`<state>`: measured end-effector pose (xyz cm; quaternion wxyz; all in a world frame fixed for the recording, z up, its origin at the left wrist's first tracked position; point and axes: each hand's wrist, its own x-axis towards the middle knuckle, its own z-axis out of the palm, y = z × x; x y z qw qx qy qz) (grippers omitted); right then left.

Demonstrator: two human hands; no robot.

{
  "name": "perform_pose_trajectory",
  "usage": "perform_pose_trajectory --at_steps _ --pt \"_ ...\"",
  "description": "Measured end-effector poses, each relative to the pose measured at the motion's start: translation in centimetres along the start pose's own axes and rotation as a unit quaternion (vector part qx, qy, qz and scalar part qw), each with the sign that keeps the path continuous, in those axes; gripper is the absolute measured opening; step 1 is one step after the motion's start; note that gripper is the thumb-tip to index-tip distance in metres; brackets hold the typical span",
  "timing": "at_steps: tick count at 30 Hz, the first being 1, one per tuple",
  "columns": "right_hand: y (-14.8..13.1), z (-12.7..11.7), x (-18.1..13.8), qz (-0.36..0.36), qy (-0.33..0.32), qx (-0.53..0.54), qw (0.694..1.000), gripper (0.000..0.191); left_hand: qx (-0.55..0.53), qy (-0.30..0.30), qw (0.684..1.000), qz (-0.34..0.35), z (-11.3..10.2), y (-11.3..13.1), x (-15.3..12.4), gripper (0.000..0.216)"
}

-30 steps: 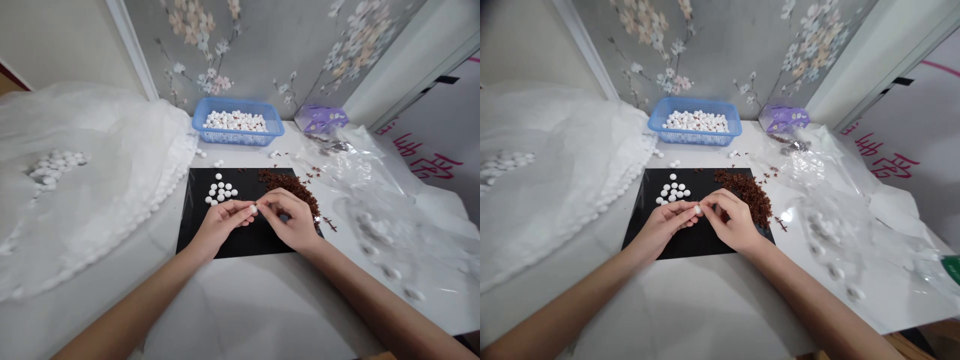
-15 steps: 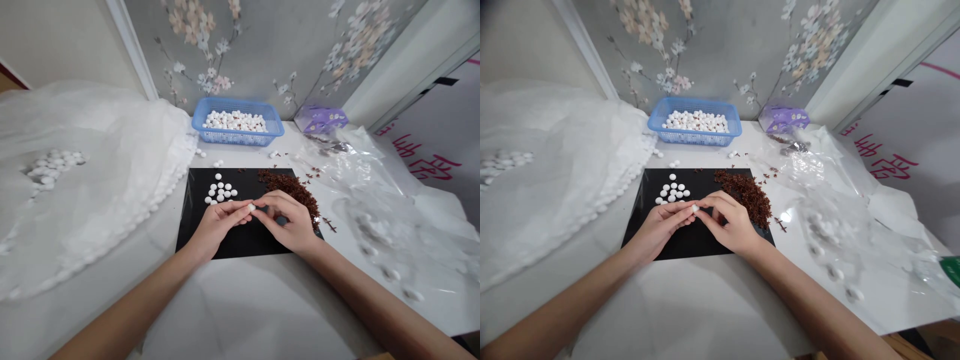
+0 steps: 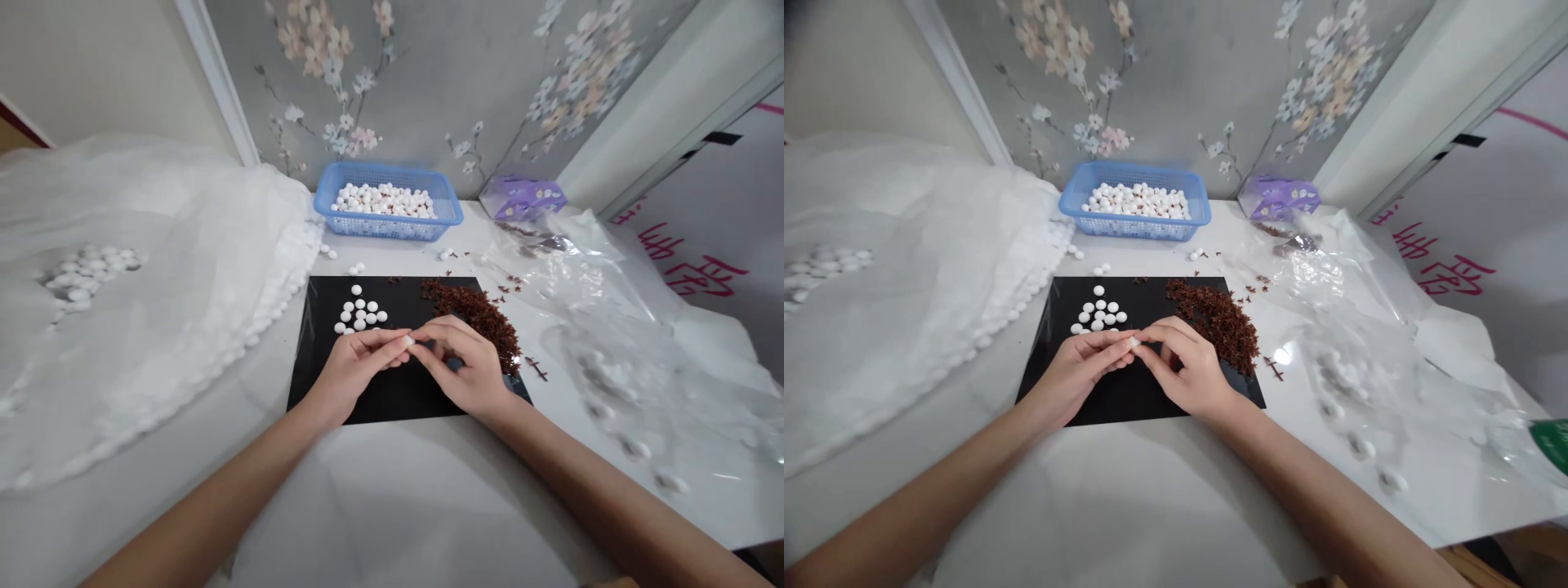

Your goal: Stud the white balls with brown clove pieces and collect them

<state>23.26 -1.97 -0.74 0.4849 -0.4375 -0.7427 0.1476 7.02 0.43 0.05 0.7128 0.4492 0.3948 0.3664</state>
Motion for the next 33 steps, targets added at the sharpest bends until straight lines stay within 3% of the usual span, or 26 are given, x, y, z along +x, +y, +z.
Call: perform_pose_trajectory --at_steps 3,6,8,10,12,14,16,19,26,30,33 --pt "0.1 0.0 -0.1 -0.006 -0.008 -0.011 1.000 0.013 0.047 0.020 0.998 0.045 0.3 0.0 -0.3 0.021" --pt "0.4 -0.6 0.3 -0.005 0.009 -0.050 0.999 0.015 0.170 0.082 0.971 0.147 0.3 0.2 -0.5 0.020" --pt "0.9 -1.6 0.7 0.004 0.043 -0.088 0.995 0.013 0.309 0.139 0.912 0.232 -0.2 0.4 -0.6 0.015" --pt "1.7 -2.8 1.3 0.018 0.055 -0.127 0.990 0.007 0.454 0.181 0.820 0.298 -0.7 0.7 -0.4 0.011" --pt "2.4 -3.9 1.7 0.038 -0.002 -0.156 0.987 0.006 0.551 0.190 0.745 0.324 -1.2 0.8 -0.3 0.009" --pt "3.0 -4.7 2.0 0.052 -0.090 -0.186 0.977 0.010 0.603 0.179 0.709 0.319 -1.3 0.8 -0.2 0.008" --pt "3.3 -5.1 2.0 0.056 -0.159 -0.210 0.963 0.013 0.631 0.169 0.693 0.305 -1.3 0.8 -0.2 0.008" --pt "3.4 -5.1 1.9 0.042 -0.204 -0.227 0.951 0.014 0.638 0.170 0.693 0.291 -1.2 0.6 -0.3 0.009" --pt "3.1 -4.9 2.0 0.039 -0.221 -0.231 0.947 0.012 0.627 0.132 0.707 0.300 -1.3 0.7 -0.3 0.026" --pt "2.7 -4.7 2.1 0.051 -0.218 -0.221 0.949 0.009 0.664 0.051 0.688 0.290 -1.3 0.5 -0.1 0.034" --pt "2.4 -4.5 2.1 0.063 -0.195 -0.178 0.962 0.007 0.678 0.044 0.682 0.271 -1.3 0.2 0.1 0.035"
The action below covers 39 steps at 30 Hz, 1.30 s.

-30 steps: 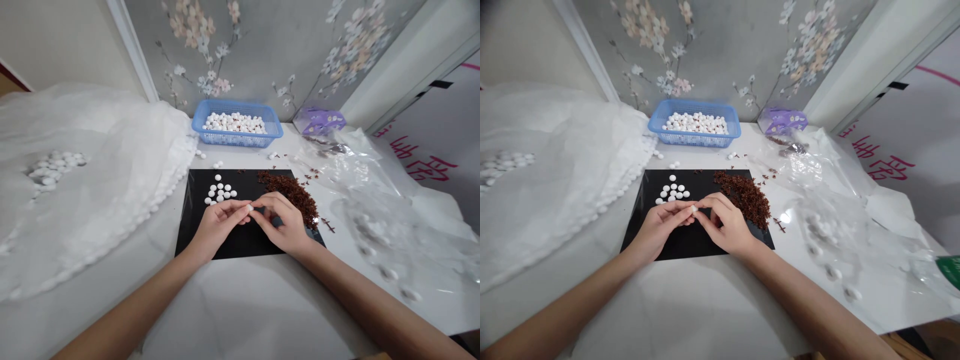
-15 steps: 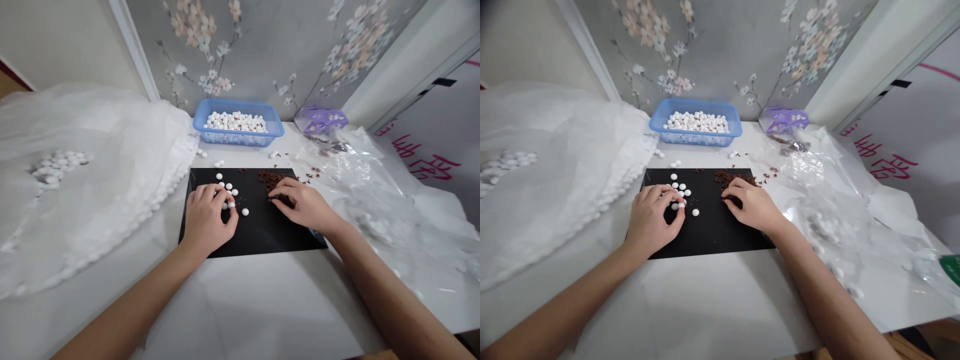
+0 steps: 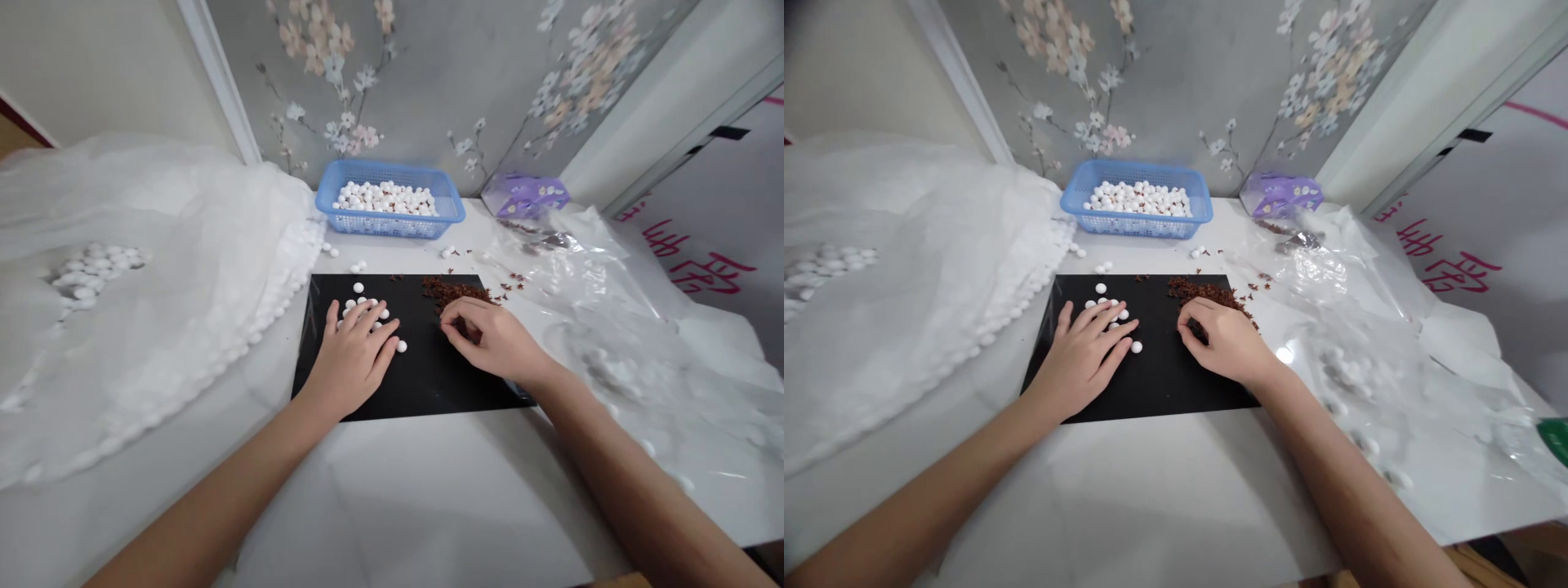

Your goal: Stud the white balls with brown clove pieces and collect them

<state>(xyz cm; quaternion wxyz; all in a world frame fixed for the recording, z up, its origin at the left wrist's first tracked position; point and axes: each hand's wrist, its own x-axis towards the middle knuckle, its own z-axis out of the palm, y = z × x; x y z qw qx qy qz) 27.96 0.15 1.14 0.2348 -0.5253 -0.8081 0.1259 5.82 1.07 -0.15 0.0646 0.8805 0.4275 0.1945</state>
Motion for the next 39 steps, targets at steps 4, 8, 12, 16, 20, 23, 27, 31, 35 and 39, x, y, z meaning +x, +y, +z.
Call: perform_pose_trajectory --at_steps 4,8,12,16,20,23,27,31,35,39 --pt "-0.2 0.4 -0.2 0.028 0.021 0.067 0.997 0.006 -0.009 0.023 1.000 -0.016 0.1 0.1 0.0 0.032" --pt "-0.5 0.9 -0.4 0.059 0.030 0.119 0.991 0.009 -0.035 0.078 0.996 -0.004 0.0 -0.1 -0.1 0.029" --pt "-0.9 1.3 -0.3 0.069 0.036 0.157 0.985 0.006 -0.129 0.148 0.980 0.017 -0.1 -0.4 -0.1 0.023" --pt "-1.0 1.5 -0.2 0.062 0.039 0.171 0.983 0.007 -0.256 0.170 0.949 -0.068 -0.6 0.8 -0.3 0.018" --pt "-1.1 1.8 0.0 0.063 0.061 0.180 0.980 0.010 -0.380 0.090 0.914 -0.107 -0.8 3.1 -0.9 0.017" --pt "-1.2 1.9 0.0 0.090 0.089 0.200 0.972 0.007 -0.487 -0.034 0.866 -0.103 -0.5 3.8 -1.1 0.017" --pt "-1.3 2.0 0.0 0.096 0.124 0.223 0.962 0.007 -0.578 -0.102 0.794 -0.160 -0.3 3.0 -0.4 0.018" --pt "-1.3 1.8 0.0 0.079 0.150 0.220 0.961 0.015 -0.617 -0.098 0.754 -0.201 -0.7 2.2 0.3 0.017" --pt "-2.0 1.4 -0.1 0.048 0.125 0.241 0.961 0.025 -0.650 -0.093 0.718 -0.231 -0.9 2.0 0.4 0.019" --pt "-3.1 1.3 -0.3 0.079 0.118 0.297 0.944 0.021 -0.669 -0.095 0.694 -0.248 -0.5 1.8 0.3 0.023"
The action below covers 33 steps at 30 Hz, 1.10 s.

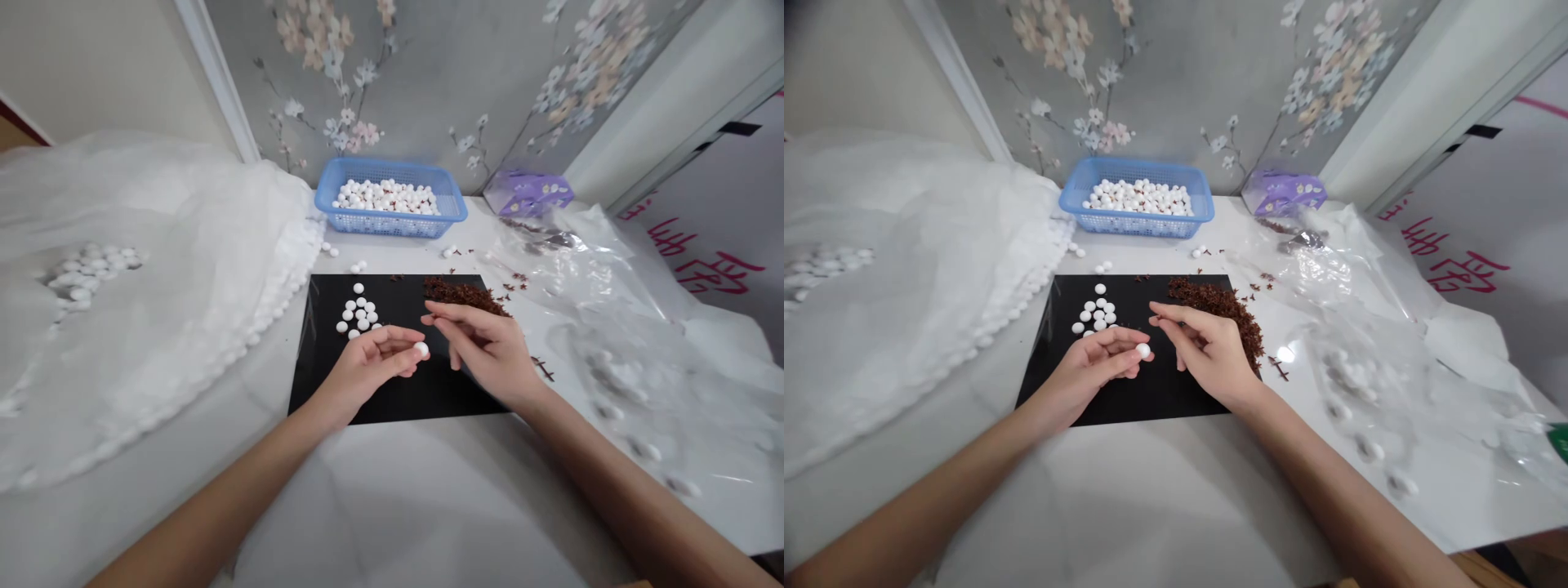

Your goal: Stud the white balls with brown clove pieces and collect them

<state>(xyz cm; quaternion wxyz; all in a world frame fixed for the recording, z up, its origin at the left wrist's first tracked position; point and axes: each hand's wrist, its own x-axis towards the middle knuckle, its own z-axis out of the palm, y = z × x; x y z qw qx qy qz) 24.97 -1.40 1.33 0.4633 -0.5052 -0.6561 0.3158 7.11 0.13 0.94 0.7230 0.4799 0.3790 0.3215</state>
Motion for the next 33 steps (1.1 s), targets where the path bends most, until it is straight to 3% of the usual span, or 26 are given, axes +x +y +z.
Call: perform_pose_trajectory --at_steps 4,9,19,33 --pt "-0.48 0.17 -0.28 0.011 0.035 0.018 0.999 0.009 0.001 -0.010 1.000 -0.011 -0.21 -0.04 0.14 0.021" --pt "-0.64 0.23 -0.29 -0.065 0.072 -0.050 0.994 0.001 -0.029 -0.025 0.999 -0.014 -0.42 0.01 0.16 0.018" --pt "-0.86 0.86 -0.63 -0.089 0.012 -0.055 0.994 0.004 -0.047 -0.024 0.998 -0.018 -0.49 -0.13 0.23 0.016" --pt "-0.55 1.07 -0.76 -0.130 0.014 -0.089 0.987 0.007 -0.044 -0.024 0.999 0.002 -0.45 -0.17 0.15 0.012"
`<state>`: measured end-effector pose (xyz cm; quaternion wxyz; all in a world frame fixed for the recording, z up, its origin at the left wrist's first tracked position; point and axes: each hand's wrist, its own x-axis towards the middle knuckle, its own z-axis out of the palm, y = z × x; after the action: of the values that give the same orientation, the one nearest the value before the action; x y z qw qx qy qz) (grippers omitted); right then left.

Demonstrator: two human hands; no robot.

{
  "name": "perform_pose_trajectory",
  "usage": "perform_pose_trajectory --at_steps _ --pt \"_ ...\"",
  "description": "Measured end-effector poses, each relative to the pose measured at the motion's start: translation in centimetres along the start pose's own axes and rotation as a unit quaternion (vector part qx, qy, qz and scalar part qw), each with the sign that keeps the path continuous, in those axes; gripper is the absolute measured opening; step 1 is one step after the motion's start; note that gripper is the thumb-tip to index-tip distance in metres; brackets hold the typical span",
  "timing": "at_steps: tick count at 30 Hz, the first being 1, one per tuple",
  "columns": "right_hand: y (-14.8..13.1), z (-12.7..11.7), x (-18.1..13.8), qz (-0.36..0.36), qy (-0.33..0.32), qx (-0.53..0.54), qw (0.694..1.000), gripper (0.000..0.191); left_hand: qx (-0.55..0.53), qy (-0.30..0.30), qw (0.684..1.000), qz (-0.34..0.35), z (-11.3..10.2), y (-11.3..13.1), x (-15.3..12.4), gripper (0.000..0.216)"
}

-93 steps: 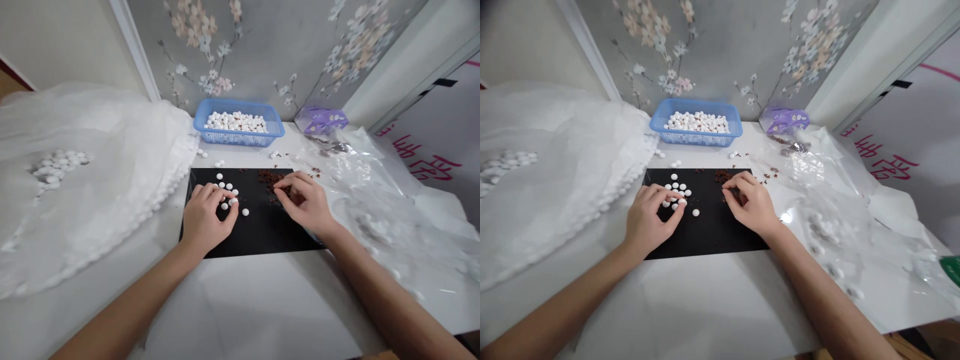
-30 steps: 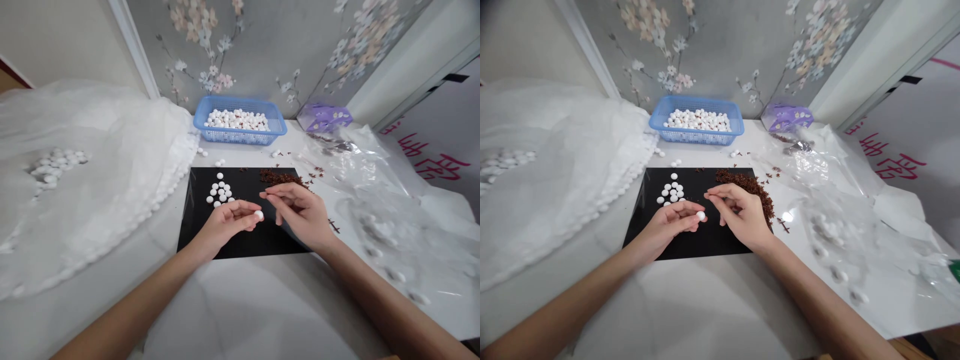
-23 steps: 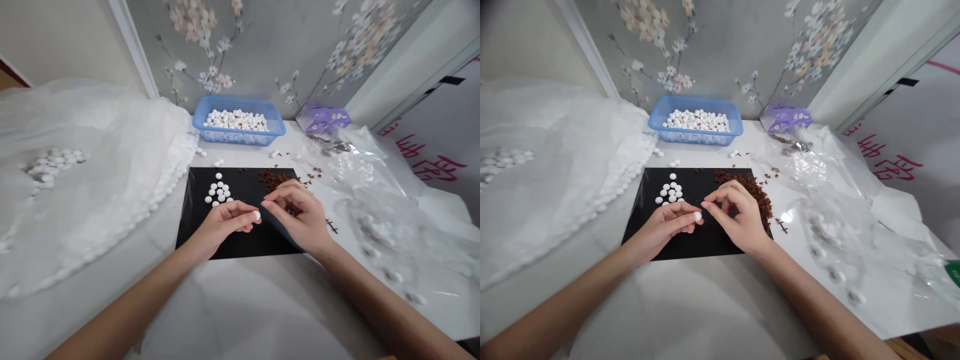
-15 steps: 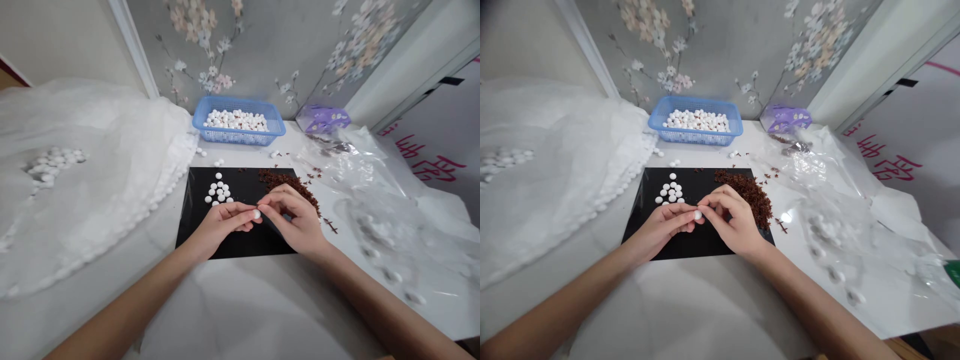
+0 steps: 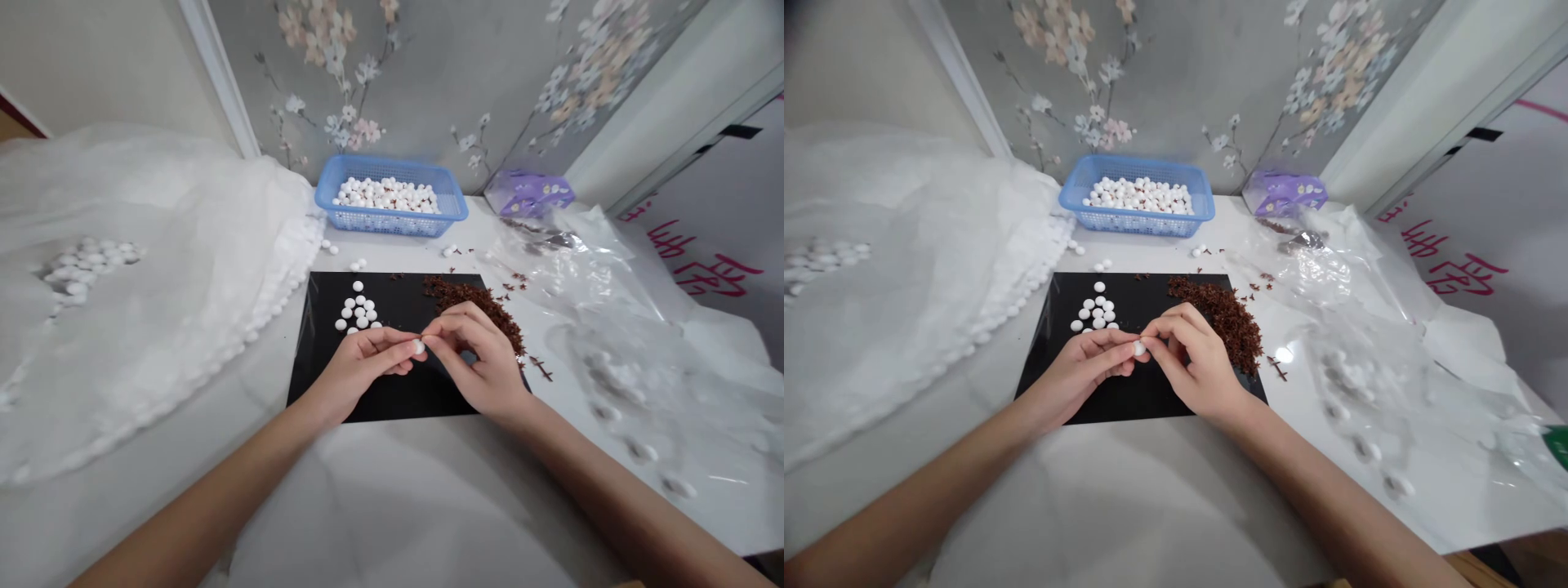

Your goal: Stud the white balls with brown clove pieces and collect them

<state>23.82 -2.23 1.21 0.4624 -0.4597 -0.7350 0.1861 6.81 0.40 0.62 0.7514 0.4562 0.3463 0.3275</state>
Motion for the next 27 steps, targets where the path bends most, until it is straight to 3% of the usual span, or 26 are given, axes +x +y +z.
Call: perform_pose_trajectory --at_steps 10,27 --pt "0.09 0.04 -0.39 -0.010 -0.038 0.053 0.998 0.019 -0.024 0.022 0.999 -0.018 -0.03 0.02 0.20 0.013" --pt "0.83 0.57 -0.56 -0.044 -0.022 -0.001 0.999 0.011 -0.002 0.034 0.999 0.005 -0.25 -0.24 0.27 0.013"
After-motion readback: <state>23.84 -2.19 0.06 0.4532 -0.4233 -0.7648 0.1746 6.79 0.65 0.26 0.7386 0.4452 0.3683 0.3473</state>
